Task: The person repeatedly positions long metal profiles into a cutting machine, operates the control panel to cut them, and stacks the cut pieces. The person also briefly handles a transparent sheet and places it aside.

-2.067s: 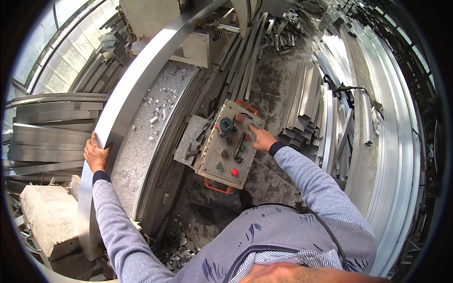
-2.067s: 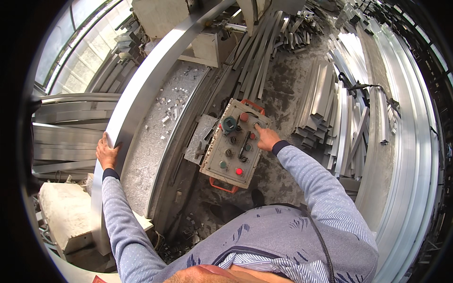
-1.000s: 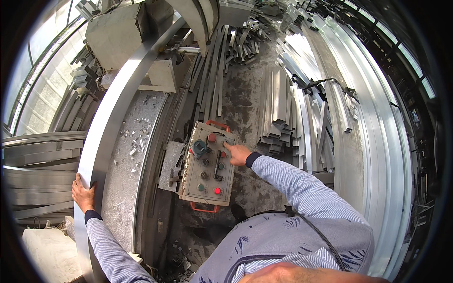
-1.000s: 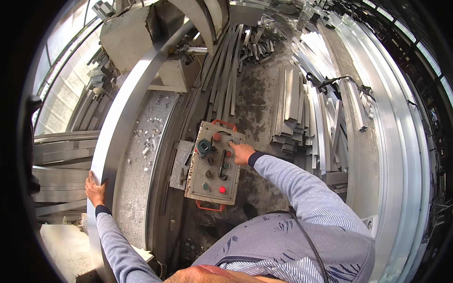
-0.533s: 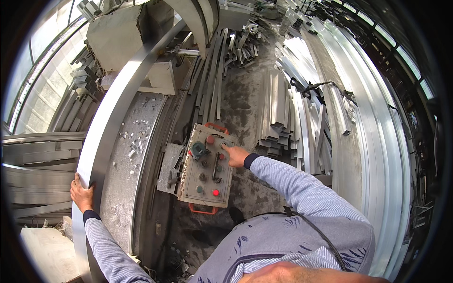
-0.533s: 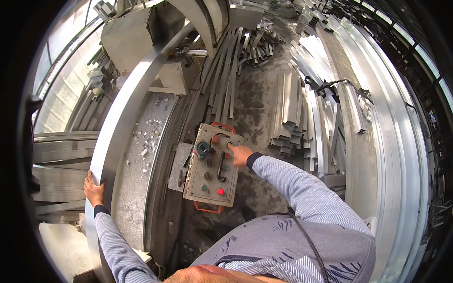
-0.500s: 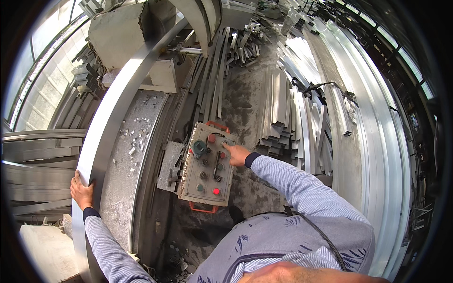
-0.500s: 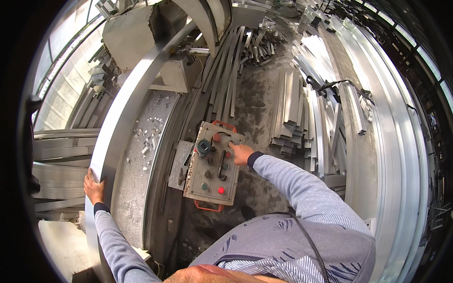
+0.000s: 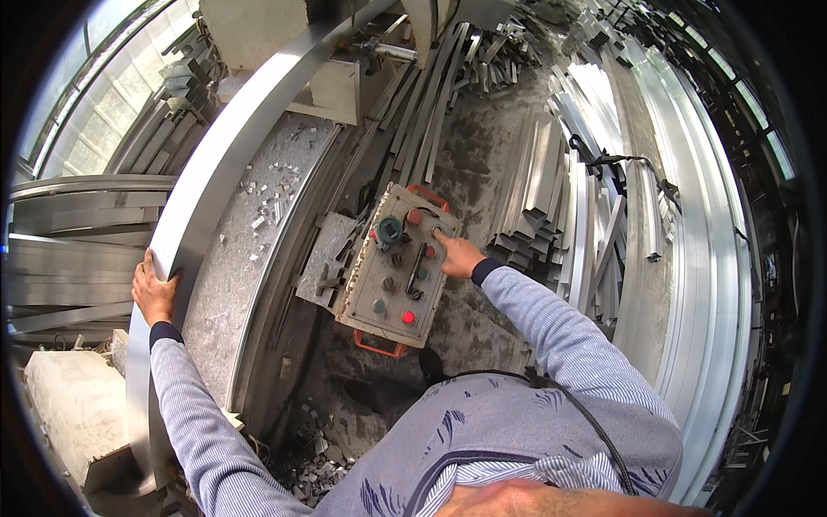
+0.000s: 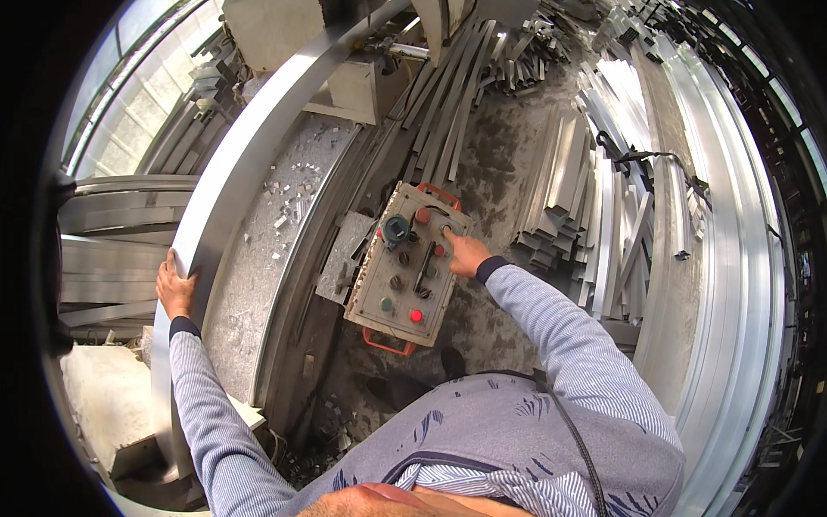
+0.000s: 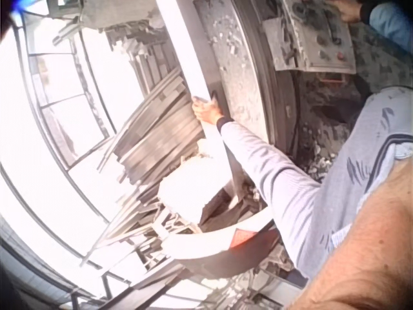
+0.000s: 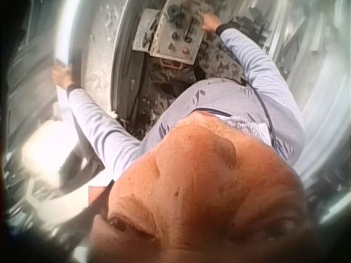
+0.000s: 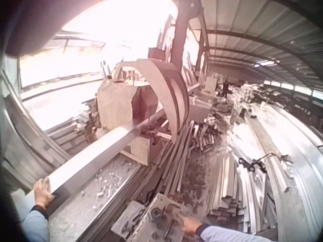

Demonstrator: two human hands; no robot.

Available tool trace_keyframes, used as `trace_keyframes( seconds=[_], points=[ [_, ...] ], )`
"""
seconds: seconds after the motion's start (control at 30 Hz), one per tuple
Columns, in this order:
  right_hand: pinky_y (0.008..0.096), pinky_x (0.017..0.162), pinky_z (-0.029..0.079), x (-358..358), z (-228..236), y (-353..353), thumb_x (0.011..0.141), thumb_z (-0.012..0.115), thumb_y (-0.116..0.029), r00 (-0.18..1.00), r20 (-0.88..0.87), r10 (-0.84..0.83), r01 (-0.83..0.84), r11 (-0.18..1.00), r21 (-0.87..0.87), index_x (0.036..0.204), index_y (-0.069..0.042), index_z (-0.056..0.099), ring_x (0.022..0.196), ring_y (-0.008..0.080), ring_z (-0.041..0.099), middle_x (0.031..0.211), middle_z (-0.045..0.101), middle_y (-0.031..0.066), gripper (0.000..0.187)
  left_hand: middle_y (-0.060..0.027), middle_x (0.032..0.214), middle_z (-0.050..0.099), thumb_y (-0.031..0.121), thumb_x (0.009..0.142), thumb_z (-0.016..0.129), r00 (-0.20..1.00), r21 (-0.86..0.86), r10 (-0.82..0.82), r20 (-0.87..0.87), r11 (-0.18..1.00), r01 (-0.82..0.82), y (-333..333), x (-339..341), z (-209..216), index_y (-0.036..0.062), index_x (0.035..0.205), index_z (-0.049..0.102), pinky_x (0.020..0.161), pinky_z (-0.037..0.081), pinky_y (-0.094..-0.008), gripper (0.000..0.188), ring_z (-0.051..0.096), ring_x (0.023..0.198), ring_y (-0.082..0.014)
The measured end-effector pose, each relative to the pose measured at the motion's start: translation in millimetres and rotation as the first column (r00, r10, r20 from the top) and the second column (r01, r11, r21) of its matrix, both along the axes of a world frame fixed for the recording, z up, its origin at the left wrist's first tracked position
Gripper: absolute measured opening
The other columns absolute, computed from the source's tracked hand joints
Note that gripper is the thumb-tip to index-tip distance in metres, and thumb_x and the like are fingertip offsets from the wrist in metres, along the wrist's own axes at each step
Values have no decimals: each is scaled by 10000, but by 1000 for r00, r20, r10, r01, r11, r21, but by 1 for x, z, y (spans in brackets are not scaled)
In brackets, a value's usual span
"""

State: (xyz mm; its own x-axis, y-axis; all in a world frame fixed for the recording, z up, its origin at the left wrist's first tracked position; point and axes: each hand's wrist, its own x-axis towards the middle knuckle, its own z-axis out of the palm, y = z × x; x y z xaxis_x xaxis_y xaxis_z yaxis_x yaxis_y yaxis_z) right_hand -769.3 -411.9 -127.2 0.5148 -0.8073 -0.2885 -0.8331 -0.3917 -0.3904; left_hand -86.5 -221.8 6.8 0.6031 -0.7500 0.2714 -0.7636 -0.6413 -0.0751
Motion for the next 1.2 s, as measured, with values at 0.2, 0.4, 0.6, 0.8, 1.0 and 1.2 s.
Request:
trace_keyframes(
  seconds=[0.2,0.4,0.6,0.8,1.0,1.2],
  points=[
    [546,787,565,0,4,1,729,616,-64,1000,-10,-2,2,1000,25,1625,1,367,882,487,702,929,710,332,932,-151,1545,530,588,813,843,1000,-1,-4,-2,1000,4,0,3,-1,274,1639,416,1203,371,-516,981,488,1430,-360],
    [531,758,559,0,5,0,740,620,-61,1000,-27,-5,6,999,53,1638,0,350,826,469,692,887,698,313,939,-151,1548,527,588,810,845,1000,12,0,0,1000,0,0,2,-1,271,1640,413,1209,365,-515,987,482,1437,-358],
    [538,745,539,1,11,1,749,616,-67,1000,-19,-18,19,997,80,1637,-1,356,810,468,679,862,687,305,928,-149,1540,530,590,808,845,1000,20,12,-6,1000,-12,-2,0,1,291,1642,405,1206,367,-517,990,484,1434,-355],
    [539,768,537,3,19,2,749,629,-76,999,-38,-38,43,991,128,1641,11,340,822,482,676,864,684,316,941,-148,1532,536,605,810,839,1000,23,8,17,1000,-9,-1,2,-2,295,1644,399,1201,370,-521,993,492,1427,-355],
    [542,756,542,3,14,4,742,600,-43,999,40,-30,27,997,67,1644,1,338,820,476,688,862,692,318,940,-144,1524,543,613,806,838,999,4,-18,31,1000,18,0,6,-6,295,1640,404,1192,379,-523,992,502,1418,-355],
    [556,802,538,0,-1,-2,738,591,-49,999,-26,-46,48,996,74,1641,-29,363,883,502,691,921,704,333,932,-120,1521,549,576,763,884,1000,-5,24,-7,1000,-24,-3,0,-1,307,1611,447,1177,394,-503,992,515,1407,-341]
  ],
)
